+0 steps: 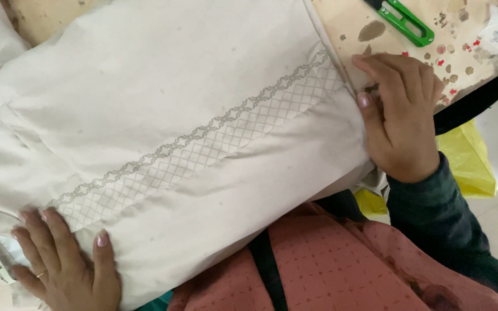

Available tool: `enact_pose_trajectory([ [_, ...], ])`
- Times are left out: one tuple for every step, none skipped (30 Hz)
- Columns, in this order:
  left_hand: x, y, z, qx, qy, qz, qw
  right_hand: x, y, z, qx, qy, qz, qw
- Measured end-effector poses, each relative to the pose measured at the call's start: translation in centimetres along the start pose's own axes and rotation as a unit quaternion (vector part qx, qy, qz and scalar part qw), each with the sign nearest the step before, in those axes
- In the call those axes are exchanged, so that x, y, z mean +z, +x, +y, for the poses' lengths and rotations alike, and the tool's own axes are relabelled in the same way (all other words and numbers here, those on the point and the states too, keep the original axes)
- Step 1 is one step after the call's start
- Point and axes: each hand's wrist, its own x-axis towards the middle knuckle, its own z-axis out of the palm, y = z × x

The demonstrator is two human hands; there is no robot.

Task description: Trimming loose threads from a white garment using thread snips during quality control.

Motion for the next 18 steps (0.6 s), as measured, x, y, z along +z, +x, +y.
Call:
enact_pose_trajectory([
  [0.0,0.0,-0.1,0.000,0.000,0.000,1.000,-0.1,0.0,0.2,0.000,0.000,0.000,1.000],
  [0.0,0.0,-0.1,0.000,-0.001,-0.002,1.000,-0.2,0.0,0.4,0.004,0.018,-0.005,1.000],
  [0.0,0.0,-0.2,0.001,-0.002,-0.004,1.000,-0.3,0.0,0.6,0.009,0.037,-0.011,0.999],
  [0.2,-0.1,-0.4,0.001,-0.002,-0.004,1.000,-0.6,0.1,0.7,0.009,0.036,-0.010,0.999],
  [0.4,-0.3,-0.7,-0.001,-0.003,-0.003,1.000,-0.8,0.2,0.7,0.004,0.052,-0.020,0.998],
  [0.6,-0.4,-1.0,-0.002,-0.005,-0.002,1.000,-1.0,0.3,0.7,-0.001,0.068,-0.030,0.997],
  [0.5,-0.3,-0.8,-0.002,-0.006,-0.002,1.000,-1.0,0.2,1.0,-0.001,0.068,-0.029,0.997],
  [0.4,-0.3,-0.6,-0.006,-0.008,-0.005,1.000,-0.9,0.2,1.2,-0.015,0.054,-0.038,0.998],
  [0.3,-0.2,-0.4,-0.010,-0.011,-0.009,1.000,-0.9,0.1,1.5,-0.028,0.041,-0.047,0.998],
  [0.3,-0.2,-0.5,-0.010,-0.010,-0.008,1.000,-0.9,0.1,1.5,-0.028,0.041,-0.047,0.998],
  [0.3,-0.2,-0.5,0.001,-0.009,-0.001,1.000,-0.8,0.1,1.6,-0.028,0.039,-0.051,0.998],
  [0.3,-0.2,-0.6,0.012,-0.008,0.005,1.000,-0.9,0.0,1.6,-0.027,0.037,-0.055,0.997],
  [0.4,-0.2,-0.7,0.013,-0.008,0.005,1.000,-0.9,0.1,1.6,-0.026,0.037,-0.055,0.997],
  [0.4,-0.3,-0.8,0.011,-0.009,0.004,1.000,-1.0,0.1,1.5,-0.025,0.048,-0.053,0.997],
  [0.5,-0.4,-0.9,0.009,-0.011,0.003,1.000,-1.1,0.2,1.4,-0.024,0.060,-0.051,0.997],
  [0.3,-0.3,-0.7,0.008,-0.011,0.003,1.000,-1.2,0.3,1.3,-0.024,0.059,-0.050,0.997],
  [0.2,-0.1,-0.5,0.016,-0.006,0.005,1.000,-1.3,0.3,1.1,-0.014,0.071,-0.048,0.996],
  [0.0,0.0,-0.3,0.022,-0.001,0.007,1.000,-1.5,0.4,0.9,-0.005,0.083,-0.046,0.995],
])
